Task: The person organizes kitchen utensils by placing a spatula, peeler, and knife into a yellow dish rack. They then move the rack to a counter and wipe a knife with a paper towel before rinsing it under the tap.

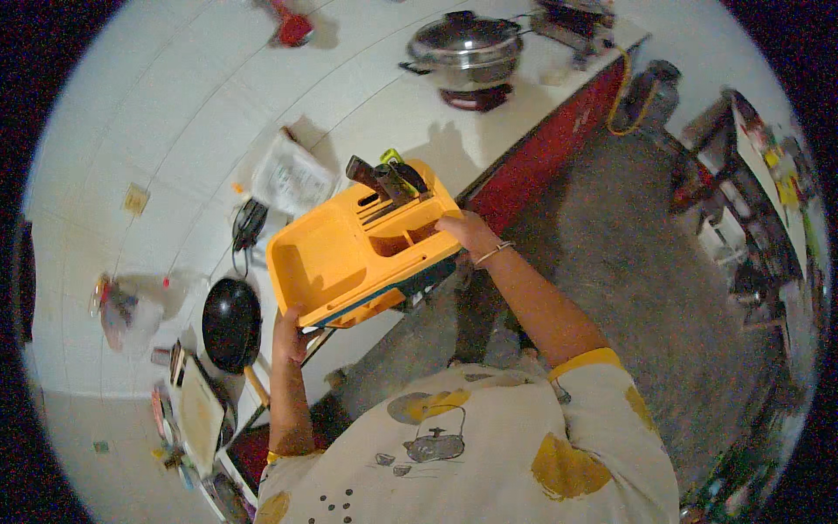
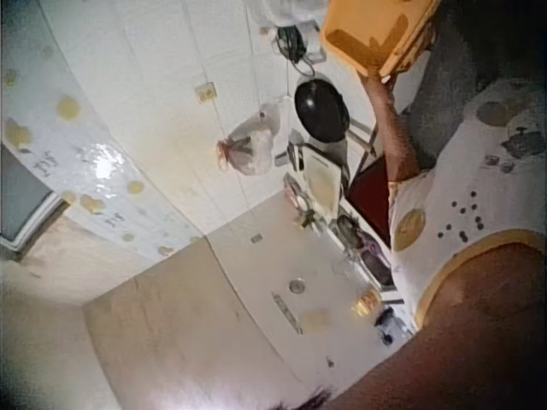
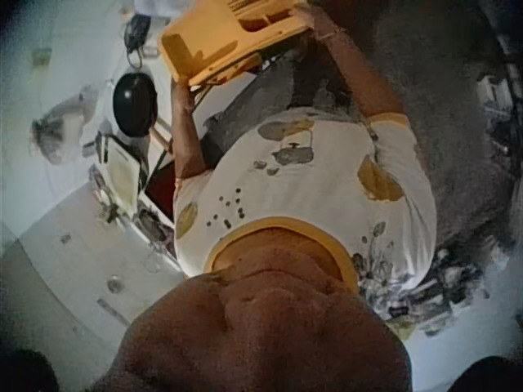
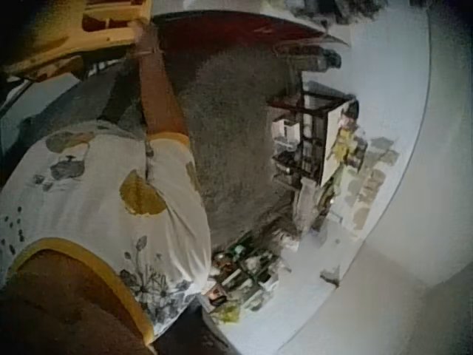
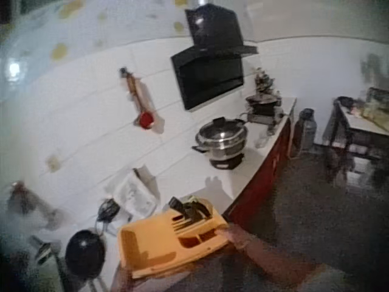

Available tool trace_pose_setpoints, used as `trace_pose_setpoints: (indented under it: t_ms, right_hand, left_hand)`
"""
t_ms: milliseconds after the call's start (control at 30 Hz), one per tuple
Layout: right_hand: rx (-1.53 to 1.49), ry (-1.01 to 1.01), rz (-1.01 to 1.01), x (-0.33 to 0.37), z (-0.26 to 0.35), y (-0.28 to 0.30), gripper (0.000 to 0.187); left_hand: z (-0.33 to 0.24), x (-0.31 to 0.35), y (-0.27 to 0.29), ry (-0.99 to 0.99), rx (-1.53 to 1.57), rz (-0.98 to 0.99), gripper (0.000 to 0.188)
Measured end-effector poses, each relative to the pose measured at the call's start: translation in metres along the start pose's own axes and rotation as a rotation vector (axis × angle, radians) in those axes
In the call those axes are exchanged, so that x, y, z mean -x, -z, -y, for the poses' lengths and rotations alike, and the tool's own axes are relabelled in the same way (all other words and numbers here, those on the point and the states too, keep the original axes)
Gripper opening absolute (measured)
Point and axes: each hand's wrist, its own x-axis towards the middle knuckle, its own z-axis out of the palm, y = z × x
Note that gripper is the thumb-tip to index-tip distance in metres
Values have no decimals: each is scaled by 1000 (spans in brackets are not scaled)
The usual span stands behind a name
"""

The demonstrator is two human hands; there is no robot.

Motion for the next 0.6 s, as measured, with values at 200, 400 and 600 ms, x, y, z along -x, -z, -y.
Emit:
trace_pose_setpoints:
  t_ms: [200, 400, 600]
  right_hand:
    - [5, 11, -188, 20, 4, 5, 44]
    - [-127, 160, -352, 64, 2, -14, 45]
    - [-68, 61, -571, 56, -22, -28, 50]
  left_hand:
    - [-14, -38, 0, -78, -20, 233, 51]
    - [-39, -82, -1, 10, -14, 332, 52]
    - [-71, -125, -14, 22, -138, 500, 52]
